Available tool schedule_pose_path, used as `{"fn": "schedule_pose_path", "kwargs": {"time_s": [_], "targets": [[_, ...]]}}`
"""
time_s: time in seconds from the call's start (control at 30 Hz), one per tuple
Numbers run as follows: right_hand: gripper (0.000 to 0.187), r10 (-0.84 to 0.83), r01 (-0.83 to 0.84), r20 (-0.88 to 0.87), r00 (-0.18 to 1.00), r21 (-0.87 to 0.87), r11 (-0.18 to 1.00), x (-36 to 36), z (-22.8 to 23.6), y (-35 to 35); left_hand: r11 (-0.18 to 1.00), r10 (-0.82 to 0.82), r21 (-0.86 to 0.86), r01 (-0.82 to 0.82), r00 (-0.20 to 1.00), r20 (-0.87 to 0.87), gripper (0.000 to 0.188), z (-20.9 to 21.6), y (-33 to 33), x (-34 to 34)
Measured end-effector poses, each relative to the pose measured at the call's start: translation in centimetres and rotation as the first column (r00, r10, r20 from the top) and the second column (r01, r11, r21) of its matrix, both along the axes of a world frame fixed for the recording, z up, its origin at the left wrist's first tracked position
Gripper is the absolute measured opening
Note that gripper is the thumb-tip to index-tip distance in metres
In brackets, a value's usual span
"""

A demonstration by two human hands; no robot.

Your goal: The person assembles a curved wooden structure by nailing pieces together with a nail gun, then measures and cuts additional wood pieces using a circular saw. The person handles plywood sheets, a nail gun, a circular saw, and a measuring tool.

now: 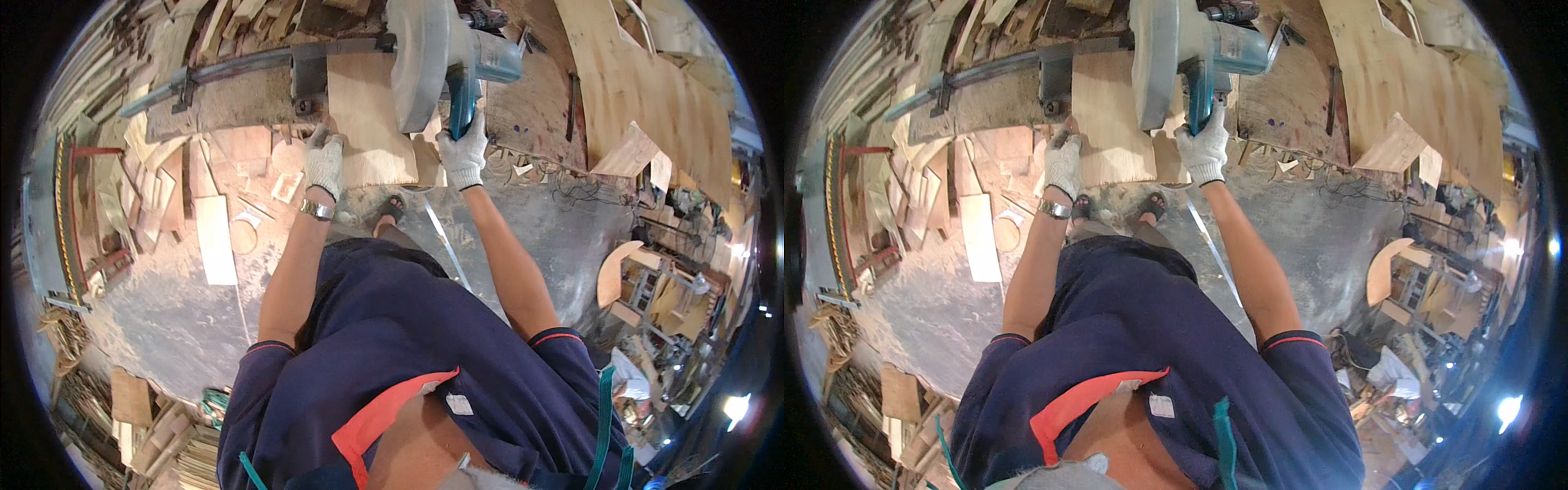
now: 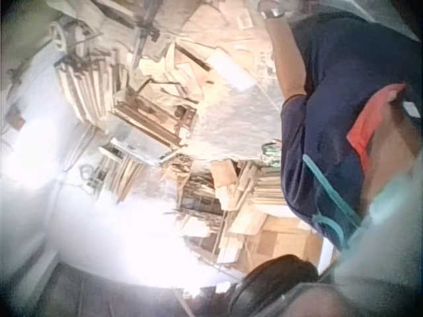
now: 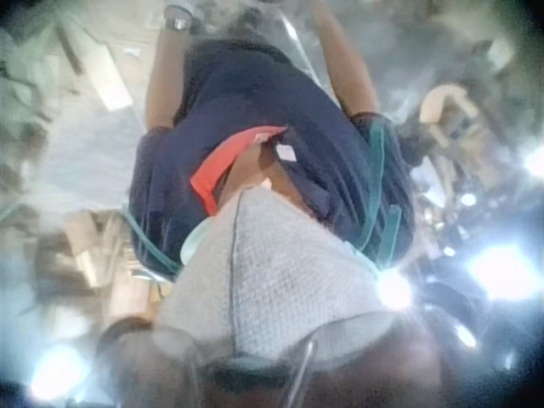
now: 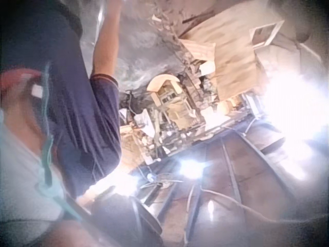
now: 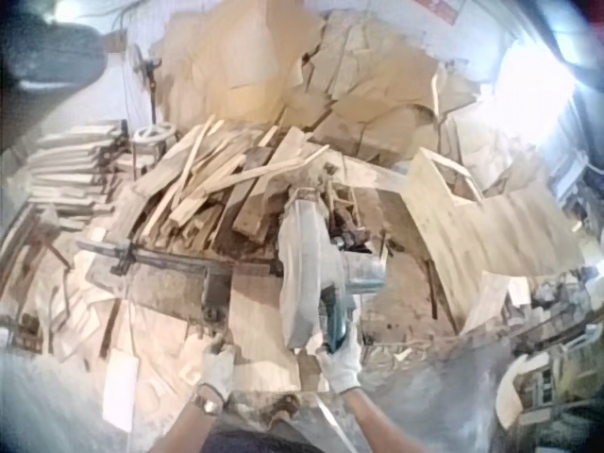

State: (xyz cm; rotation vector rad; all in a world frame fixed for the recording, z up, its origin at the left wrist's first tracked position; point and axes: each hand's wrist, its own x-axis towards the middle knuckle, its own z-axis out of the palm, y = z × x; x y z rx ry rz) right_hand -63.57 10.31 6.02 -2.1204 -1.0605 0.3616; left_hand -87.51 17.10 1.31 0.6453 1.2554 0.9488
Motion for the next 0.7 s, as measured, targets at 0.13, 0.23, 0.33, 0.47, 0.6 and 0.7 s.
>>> {"fn": "schedule_pose_path", "kwargs": {"time_s": [0.13, 0.23, 0.33, 0.47, 0.6, 0.7], "targets": [[0.064, 0.048, -0.049, -0.037, 0.998, -0.015, 0.999, 0.4, 3.8, 0.2, 0.994, -0.058, 0.076, 0.075, 0.978, -0.198, 0.039, 0.5, -0.2, 0.0], [0.053, 0.03, -0.031, -0.012, 0.999, -0.146, 0.989, 0.2, 12.7, 2.1, 0.978, -0.093, 0.159, 0.133, 0.967, -0.239, 0.039, -2.4, 0.0, -0.9], [0.041, 0.227, -0.219, 0.084, 0.97, -0.096, 0.971, 3.6, 18.1, 5.4, 0.979, -0.075, 0.177, 0.097, 0.989, -0.13, 0.037, -2.6, -0.5, -0.4], [0.033, 0.334, -0.328, 0.08, 0.939, -0.085, 0.941, 7.0, 25.2, 11.4, 0.983, -0.079, 0.164, 0.087, 0.995, -0.053, 0.054, -2.5, -0.5, -1.3], [0.029, 0.472, -0.343, -0.215, 0.855, 0.45, 0.825, 9.3, 22.9, 10.4, 0.99, -0.1, 0.109, 0.09, 0.99, 0.097, 0.058, -1.4, -1.7, -3.6], [0.024, 0.22, -0.16, -0.037, 0.975, 0.572, 0.805, 8.2, 15.1, 5.5, 0.987, -0.105, 0.114, 0.109, 0.994, -0.044, 0.058, 2.0, -3.8, -6.0]]}}
